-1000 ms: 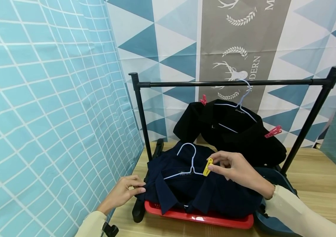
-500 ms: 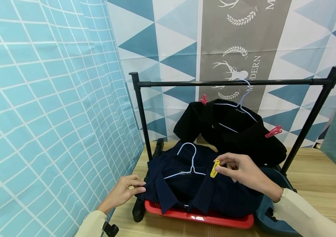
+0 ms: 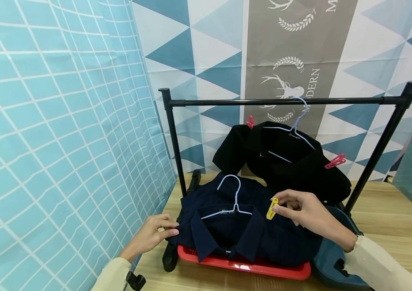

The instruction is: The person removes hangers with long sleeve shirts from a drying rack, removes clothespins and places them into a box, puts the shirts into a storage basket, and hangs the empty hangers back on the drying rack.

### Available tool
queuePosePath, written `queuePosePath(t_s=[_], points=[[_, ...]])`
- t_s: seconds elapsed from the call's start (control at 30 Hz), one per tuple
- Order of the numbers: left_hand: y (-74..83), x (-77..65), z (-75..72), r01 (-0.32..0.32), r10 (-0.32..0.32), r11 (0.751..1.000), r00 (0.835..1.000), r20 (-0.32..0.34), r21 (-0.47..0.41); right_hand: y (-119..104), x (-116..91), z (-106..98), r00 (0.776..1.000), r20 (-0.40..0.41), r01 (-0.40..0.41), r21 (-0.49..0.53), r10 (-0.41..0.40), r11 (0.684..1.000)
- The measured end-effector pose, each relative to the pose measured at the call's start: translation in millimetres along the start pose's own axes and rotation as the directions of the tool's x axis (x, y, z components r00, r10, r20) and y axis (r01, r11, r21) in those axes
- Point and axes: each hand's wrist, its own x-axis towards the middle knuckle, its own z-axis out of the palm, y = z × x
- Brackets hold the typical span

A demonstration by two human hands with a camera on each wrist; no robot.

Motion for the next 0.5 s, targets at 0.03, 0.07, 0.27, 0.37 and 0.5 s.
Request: queuePosePath(t_s=[0.03,0.07,0.27,0.37,0.5], points=[[-0.1,0.2,-0.2,-0.001,0.001,1.000,1.000,0.001,0.000,1,-1,-1,1.000,-0.002,0.000,-0.002,0.000,1.000],[-0.2,0.3,-0.3,-0.003,0.003,1.000,1.000,0.001,0.000,2,-2,-2,1.000,-0.003,-0.001,-0.003,0.001,1.000],[0.3,0.0,-0.3,0.000,0.000,1.000,1.000,0.002,0.001,8,-8,-6,1.000,-0.006,-0.013,-0.005,0.013,1.000],[0.8,0.0,-0.2,0.002,-0.002,1.000,1.000,0.004,0.003,12,-12,-8,0.999,-0.015,-0.028,-0.011,0.028,1.000],[1.3,0.2,-0.2,0.003,-0.003,1.000,1.000,0.003,0.005,17,-17,-12,0.999,-0.028,-0.042,-0.016,0.041,0.999]])
